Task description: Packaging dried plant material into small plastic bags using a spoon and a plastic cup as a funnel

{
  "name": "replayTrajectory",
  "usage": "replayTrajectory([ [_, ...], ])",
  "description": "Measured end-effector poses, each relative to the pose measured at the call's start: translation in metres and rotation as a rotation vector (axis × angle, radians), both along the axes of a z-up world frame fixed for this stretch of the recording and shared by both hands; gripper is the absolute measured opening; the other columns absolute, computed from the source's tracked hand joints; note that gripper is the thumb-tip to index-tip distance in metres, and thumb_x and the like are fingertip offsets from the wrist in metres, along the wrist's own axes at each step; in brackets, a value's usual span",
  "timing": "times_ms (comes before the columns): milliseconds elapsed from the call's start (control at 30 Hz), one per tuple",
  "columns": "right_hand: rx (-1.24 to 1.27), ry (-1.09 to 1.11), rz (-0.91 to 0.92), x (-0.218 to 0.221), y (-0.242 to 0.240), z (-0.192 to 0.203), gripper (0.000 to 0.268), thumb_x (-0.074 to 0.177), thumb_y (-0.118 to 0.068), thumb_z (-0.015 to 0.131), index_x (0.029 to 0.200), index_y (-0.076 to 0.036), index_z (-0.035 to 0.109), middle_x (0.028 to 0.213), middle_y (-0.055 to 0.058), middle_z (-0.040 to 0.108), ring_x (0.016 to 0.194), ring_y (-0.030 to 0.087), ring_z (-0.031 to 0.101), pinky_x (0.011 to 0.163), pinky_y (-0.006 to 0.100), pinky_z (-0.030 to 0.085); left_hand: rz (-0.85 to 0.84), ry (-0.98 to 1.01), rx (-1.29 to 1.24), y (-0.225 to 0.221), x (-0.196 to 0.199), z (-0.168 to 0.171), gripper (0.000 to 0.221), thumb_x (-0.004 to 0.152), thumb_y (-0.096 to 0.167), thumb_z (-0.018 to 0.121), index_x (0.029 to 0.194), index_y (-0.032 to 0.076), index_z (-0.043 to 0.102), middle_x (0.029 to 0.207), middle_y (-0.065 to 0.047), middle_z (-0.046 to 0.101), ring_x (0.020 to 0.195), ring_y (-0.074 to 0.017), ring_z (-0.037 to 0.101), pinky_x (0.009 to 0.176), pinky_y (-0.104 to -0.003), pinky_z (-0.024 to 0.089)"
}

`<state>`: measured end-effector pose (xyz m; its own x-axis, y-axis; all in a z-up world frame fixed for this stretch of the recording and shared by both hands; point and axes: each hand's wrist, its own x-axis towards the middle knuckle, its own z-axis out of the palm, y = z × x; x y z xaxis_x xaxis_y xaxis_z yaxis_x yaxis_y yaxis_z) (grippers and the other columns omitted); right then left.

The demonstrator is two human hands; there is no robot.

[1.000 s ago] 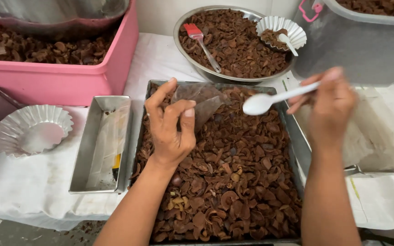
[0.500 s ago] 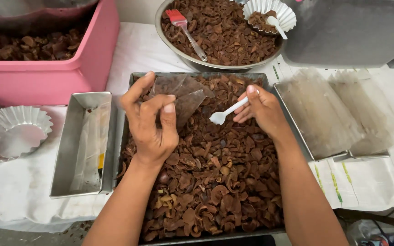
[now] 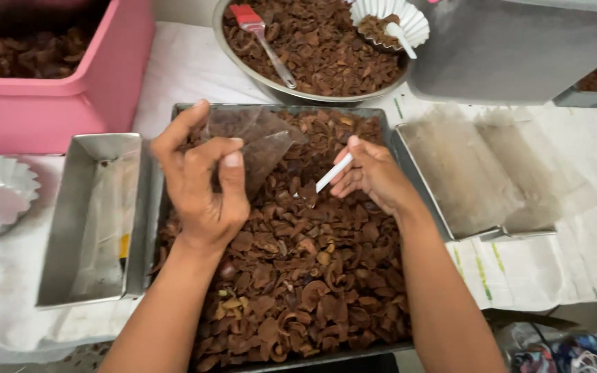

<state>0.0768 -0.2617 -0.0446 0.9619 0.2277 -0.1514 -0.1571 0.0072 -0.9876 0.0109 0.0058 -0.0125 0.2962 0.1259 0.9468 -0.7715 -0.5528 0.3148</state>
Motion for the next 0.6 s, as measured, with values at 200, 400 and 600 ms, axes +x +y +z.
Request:
replayTrajectory([
  [200,0.134,0.018,0.016,0.007,-0.006,-0.008,0.048,0.110,-0.039,0.044,0.104,0.004,0.064,0.080,0.027,0.073,0.063,0.030,0.076,0.056,0.041,0.066,0.006,0.022,-0.032,0.000,-0.002,-0.001,0.012,0.107,0.013,0.056,0.106,0.008,0.067,0.142,-0.014,0.049,0.129,-0.0356,0.058,0.113,-0.044,0.047],
  [400,0.225,-0.038,-0.012,0.006,-0.018,0.004,0.049,0.111,-0.039,0.042,0.105,0.005,0.063,0.080,0.027,0.073,0.063,0.030,0.076,0.054,0.039,0.065,-0.021,0.042,-0.030,-0.004,-0.002,0.000,0.013,0.109,0.012,0.051,0.104,0.010,0.062,0.142,-0.013,0.046,0.132,-0.0363,0.053,0.113,-0.046,0.045],
  [600,0.243,-0.228,-0.048,-0.005,-0.030,0.074,0.051,0.114,-0.042,0.034,0.105,-0.001,0.063,0.082,0.025,0.072,0.064,0.026,0.077,0.056,0.035,0.067,-0.027,0.056,-0.015,-0.005,-0.004,0.004,0.014,0.109,0.014,0.051,0.100,0.012,0.062,0.140,-0.014,0.046,0.131,-0.0373,0.049,0.111,-0.047,0.044],
])
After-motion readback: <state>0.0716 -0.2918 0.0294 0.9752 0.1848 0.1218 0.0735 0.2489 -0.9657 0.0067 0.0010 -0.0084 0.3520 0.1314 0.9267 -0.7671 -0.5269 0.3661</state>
